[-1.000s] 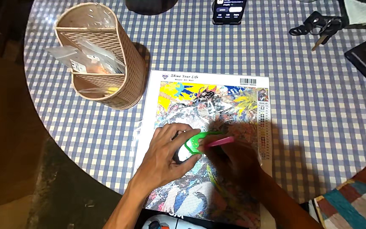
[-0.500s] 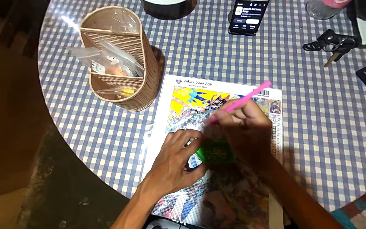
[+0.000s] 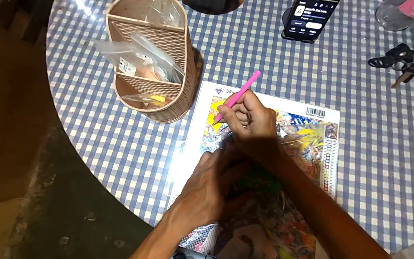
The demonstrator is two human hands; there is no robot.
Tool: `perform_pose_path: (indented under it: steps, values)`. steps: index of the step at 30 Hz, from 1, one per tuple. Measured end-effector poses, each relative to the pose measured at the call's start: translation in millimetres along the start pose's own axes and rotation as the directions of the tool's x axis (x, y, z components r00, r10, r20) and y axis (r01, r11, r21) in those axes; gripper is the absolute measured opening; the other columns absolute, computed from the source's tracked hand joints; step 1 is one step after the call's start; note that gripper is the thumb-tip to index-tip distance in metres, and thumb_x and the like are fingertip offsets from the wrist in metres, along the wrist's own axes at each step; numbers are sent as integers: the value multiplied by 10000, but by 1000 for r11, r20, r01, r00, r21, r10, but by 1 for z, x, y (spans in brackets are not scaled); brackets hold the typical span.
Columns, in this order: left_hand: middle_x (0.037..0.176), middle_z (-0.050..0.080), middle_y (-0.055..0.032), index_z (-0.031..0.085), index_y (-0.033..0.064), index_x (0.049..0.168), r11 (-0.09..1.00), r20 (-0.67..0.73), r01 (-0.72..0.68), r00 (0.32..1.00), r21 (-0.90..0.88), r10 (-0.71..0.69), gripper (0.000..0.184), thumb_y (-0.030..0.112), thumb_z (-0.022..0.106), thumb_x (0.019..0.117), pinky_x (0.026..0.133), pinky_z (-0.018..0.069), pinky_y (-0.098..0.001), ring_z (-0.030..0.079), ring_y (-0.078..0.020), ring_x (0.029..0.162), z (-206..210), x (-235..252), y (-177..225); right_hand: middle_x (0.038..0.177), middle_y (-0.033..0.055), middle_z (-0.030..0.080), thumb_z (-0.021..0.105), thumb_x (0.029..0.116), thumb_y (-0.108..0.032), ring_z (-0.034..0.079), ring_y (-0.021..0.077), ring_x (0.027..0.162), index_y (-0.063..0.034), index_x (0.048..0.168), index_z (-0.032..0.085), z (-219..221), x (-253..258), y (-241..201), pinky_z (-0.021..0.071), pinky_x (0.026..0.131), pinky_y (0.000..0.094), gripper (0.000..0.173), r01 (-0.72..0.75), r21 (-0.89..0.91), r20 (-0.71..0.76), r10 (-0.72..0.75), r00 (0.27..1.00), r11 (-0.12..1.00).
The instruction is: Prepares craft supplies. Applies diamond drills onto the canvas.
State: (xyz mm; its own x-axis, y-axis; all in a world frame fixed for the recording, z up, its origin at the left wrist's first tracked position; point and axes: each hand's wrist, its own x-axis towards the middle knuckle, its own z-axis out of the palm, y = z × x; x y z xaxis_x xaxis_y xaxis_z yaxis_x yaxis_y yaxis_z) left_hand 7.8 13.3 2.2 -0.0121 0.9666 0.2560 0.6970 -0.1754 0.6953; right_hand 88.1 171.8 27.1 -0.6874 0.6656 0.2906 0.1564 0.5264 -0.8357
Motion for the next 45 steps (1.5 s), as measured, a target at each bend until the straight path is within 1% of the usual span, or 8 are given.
perform_pose_path:
  steps: [2,5,9,16,24,34,42,45]
  values:
    - [1228,686,-43,712,197,1272,1000,-13,-13,1000,-5,13,431,459,684,931,926,458,-356,605,-160,1126,0,0,0,780,-10,692,645,1025,-213,664,24,653,-66,1051,608,3,1,3,548,566,179,154,30,-48,-21,-32,999,998]
    - [1219,688,-41,713,190,1255,999,-27,-30,999,14,30,419,456,688,932,920,452,-343,604,-155,1112,1,-1,0,730,-15,649,647,1023,-219,606,20,578,-66,1038,608,4,-1,0,498,501,181,159,29,-120,-17,-31,999,992]
    - [1224,688,-43,718,194,1244,999,-45,-23,999,39,25,418,461,693,923,899,448,-330,600,-157,1088,2,-2,0,736,10,663,652,1017,-195,606,21,586,-26,1032,637,8,-2,2,491,514,172,170,117,-181,-28,-124,992,977]
    - [1213,690,-30,719,201,1240,998,-49,-27,998,65,30,412,467,688,927,879,444,-330,601,-151,1066,3,-2,1,685,-10,580,647,1021,-207,515,28,518,-45,1024,614,6,-4,-4,414,452,181,165,101,-259,-14,-108,994,961]
    - [1192,688,-13,719,203,1241,997,-27,-12,1000,79,14,417,482,674,934,890,446,-330,598,-148,1067,1,0,3,681,-4,582,647,1023,-209,521,35,518,-47,1032,617,5,-5,-5,416,449,189,165,113,-278,-5,-120,993,954]
    - [1174,689,-11,718,203,1234,995,-28,-16,999,93,19,413,482,663,935,868,442,-326,594,-153,1044,1,0,3,753,21,669,639,1027,-216,644,68,610,-55,1039,618,6,-5,-5,499,503,220,163,134,-303,11,-137,990,944]
    - [1198,697,-28,728,195,1228,996,-44,-11,999,88,15,414,476,670,929,901,458,-336,609,-171,1093,2,-1,3,713,61,619,632,1024,-214,589,132,555,-15,990,627,7,-3,-7,450,464,265,202,271,-416,46,-277,960,868]
    - [1212,690,-18,721,206,1233,996,-32,-13,999,84,16,407,476,666,933,904,455,-334,601,-164,1096,2,-1,3,725,42,622,636,1022,-206,583,104,564,-25,1005,631,6,-3,-8,451,475,245,182,233,-355,45,-233,971,905]
